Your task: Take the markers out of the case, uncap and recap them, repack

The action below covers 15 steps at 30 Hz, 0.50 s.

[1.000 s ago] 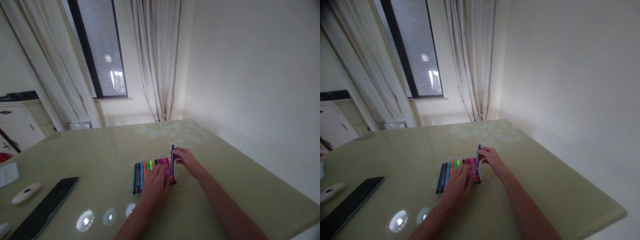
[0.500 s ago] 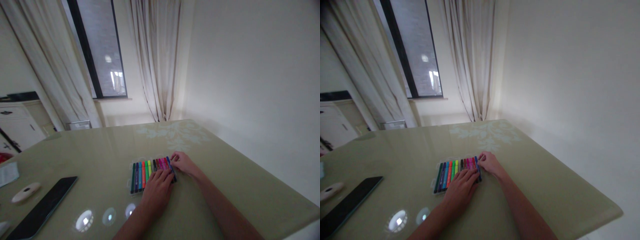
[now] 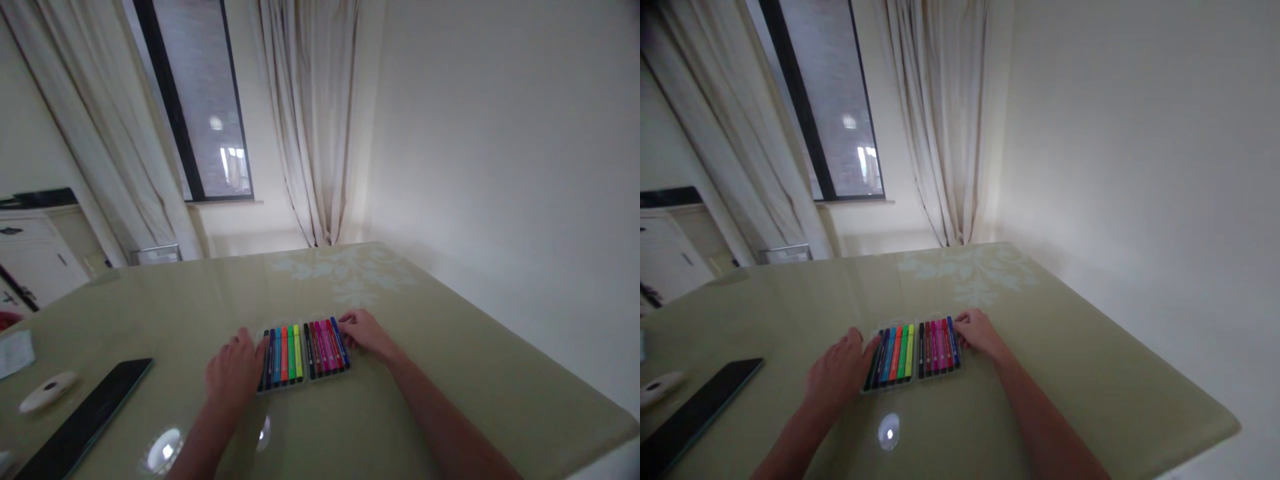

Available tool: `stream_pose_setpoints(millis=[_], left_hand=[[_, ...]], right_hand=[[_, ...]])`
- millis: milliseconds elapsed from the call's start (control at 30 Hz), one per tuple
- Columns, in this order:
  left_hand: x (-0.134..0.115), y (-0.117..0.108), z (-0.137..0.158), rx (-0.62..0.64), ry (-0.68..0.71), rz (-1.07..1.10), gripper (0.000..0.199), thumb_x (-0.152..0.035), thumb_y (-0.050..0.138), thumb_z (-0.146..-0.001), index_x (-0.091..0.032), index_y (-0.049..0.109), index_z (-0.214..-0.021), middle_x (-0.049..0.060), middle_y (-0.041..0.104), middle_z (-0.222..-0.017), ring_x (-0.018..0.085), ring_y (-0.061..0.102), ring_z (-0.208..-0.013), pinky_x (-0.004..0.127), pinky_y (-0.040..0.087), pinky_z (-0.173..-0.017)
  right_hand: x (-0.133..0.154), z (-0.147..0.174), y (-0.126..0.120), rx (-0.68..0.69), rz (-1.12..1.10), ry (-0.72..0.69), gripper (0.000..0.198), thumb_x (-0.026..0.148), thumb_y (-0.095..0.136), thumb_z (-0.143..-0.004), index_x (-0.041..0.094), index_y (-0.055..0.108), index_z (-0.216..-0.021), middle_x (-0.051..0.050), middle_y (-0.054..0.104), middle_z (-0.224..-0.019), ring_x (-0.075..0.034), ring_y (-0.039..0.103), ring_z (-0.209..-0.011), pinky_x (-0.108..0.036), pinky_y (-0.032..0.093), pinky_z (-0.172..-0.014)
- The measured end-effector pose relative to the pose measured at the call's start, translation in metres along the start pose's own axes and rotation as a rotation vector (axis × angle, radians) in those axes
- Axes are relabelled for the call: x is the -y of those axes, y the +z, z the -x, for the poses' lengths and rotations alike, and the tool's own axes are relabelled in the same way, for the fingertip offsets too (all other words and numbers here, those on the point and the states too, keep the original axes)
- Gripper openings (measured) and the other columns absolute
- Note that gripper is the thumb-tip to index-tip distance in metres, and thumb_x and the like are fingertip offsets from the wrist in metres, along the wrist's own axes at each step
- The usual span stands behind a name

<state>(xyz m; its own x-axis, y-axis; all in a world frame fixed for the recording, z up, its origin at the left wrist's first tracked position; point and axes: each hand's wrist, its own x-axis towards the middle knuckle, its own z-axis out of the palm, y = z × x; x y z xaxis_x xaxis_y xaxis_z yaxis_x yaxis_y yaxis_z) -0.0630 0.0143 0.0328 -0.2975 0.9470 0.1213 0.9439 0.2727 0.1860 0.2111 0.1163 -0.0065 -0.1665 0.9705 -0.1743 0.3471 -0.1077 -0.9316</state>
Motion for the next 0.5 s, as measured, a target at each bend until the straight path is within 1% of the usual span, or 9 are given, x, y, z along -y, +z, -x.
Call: stream_pose_setpoints(millis=[67,133,200,233,300,333,400,433,500], left_hand=[[0.007,0.006,-0.008,0.053,-0.009,0.248,0.047,-0.055,0.031,-0.101,-0.015,0.055,-0.111,0.018,0.073,-0.101,0.037,0.071,-0.100,0.050,0.052,-0.088],[0.007,0.013,-0.013,0.013,-0.041,0.541,0.057,-0.065,0.030,-0.098,-0.015,0.053,-0.117,0.017,0.072,-0.105,0.036,0.071,-0.102,0.050,0.051,-0.092],[0.001,0.018,-0.015,-0.007,-0.097,0.863,0.071,-0.074,0.025,-0.095,-0.014,0.052,-0.123,0.019,0.071,-0.113,0.034,0.071,-0.102,0.050,0.053,-0.091],[-0.003,0.020,-0.014,0.017,-0.103,1.033,0.078,-0.078,0.021,-0.094,-0.014,0.052,-0.127,0.020,0.070,-0.118,0.033,0.072,-0.102,0.050,0.055,-0.089],[-0.014,0.023,-0.008,0.098,-0.026,1.298,0.086,-0.082,0.021,-0.092,-0.014,0.053,-0.134,0.020,0.068,-0.127,0.032,0.071,-0.107,0.048,0.057,-0.089],[-0.020,0.025,-0.004,0.123,0.049,1.352,0.085,-0.083,0.028,-0.091,-0.015,0.054,-0.135,0.019,0.068,-0.130,0.032,0.070,-0.111,0.047,0.057,-0.092],[-0.027,0.028,0.003,0.111,0.168,1.295,0.077,-0.076,0.053,-0.087,-0.017,0.057,-0.135,0.016,0.069,-0.131,0.032,0.068,-0.115,0.046,0.054,-0.098],[-0.029,0.031,0.005,0.097,0.199,1.241,0.074,-0.070,0.063,-0.085,-0.017,0.058,-0.135,0.015,0.070,-0.129,0.031,0.069,-0.114,0.045,0.054,-0.100],[-0.029,0.034,0.006,0.088,0.204,1.181,0.071,-0.061,0.070,-0.084,-0.016,0.057,-0.138,0.014,0.072,-0.127,0.031,0.070,-0.111,0.044,0.055,-0.099]], right_hand=[[0.005,0.003,0.002,0.046,-0.041,0.019,0.019,0.030,0.073,-0.088,0.015,0.066,-0.078,-0.002,0.068,-0.062,-0.010,0.061,-0.051,-0.019,0.042,-0.045],[0.013,0.009,0.008,0.096,-0.158,0.021,0.024,0.036,0.068,-0.092,0.015,0.068,-0.081,-0.002,0.070,-0.069,-0.007,0.059,-0.051,-0.017,0.040,-0.045],[0.020,0.018,0.018,0.162,-0.352,0.025,0.026,0.043,0.068,-0.092,0.017,0.069,-0.093,-0.002,0.073,-0.078,-0.006,0.061,-0.052,-0.015,0.040,-0.046],[0.023,0.023,0.026,0.202,-0.443,0.026,0.029,0.046,0.070,-0.090,0.018,0.069,-0.100,-0.003,0.075,-0.083,-0.007,0.063,-0.055,-0.015,0.042,-0.048],[0.026,0.033,0.043,0.318,-0.519,0.004,0.042,0.049,0.077,-0.084,0.021,0.066,-0.113,-0.005,0.077,-0.094,-0.012,0.073,-0.070,-0.019,0.050,-0.057],[0.027,0.037,0.052,0.356,-0.518,-0.003,0.046,0.049,0.081,-0.079,0.021,0.065,-0.111,-0.006,0.078,-0.092,-0.015,0.075,-0.074,-0.020,0.052,-0.060],[0.026,0.043,0.066,0.389,-0.508,-0.011,0.048,0.051,0.085,-0.074,0.019,0.063,-0.103,-0.005,0.077,-0.086,-0.018,0.076,-0.077,-0.025,0.056,-0.066],[0.025,0.045,0.070,0.396,-0.499,-0.020,0.047,0.052,0.084,-0.074,0.019,0.063,-0.101,-0.005,0.077,-0.086,-0.019,0.076,-0.078,-0.027,0.057,-0.069],[0.025,0.046,0.073,0.393,-0.458,-0.073,0.041,0.051,0.080,-0.079,0.019,0.064,-0.100,-0.005,0.076,-0.087,-0.021,0.076,-0.080,-0.030,0.058,-0.071]])
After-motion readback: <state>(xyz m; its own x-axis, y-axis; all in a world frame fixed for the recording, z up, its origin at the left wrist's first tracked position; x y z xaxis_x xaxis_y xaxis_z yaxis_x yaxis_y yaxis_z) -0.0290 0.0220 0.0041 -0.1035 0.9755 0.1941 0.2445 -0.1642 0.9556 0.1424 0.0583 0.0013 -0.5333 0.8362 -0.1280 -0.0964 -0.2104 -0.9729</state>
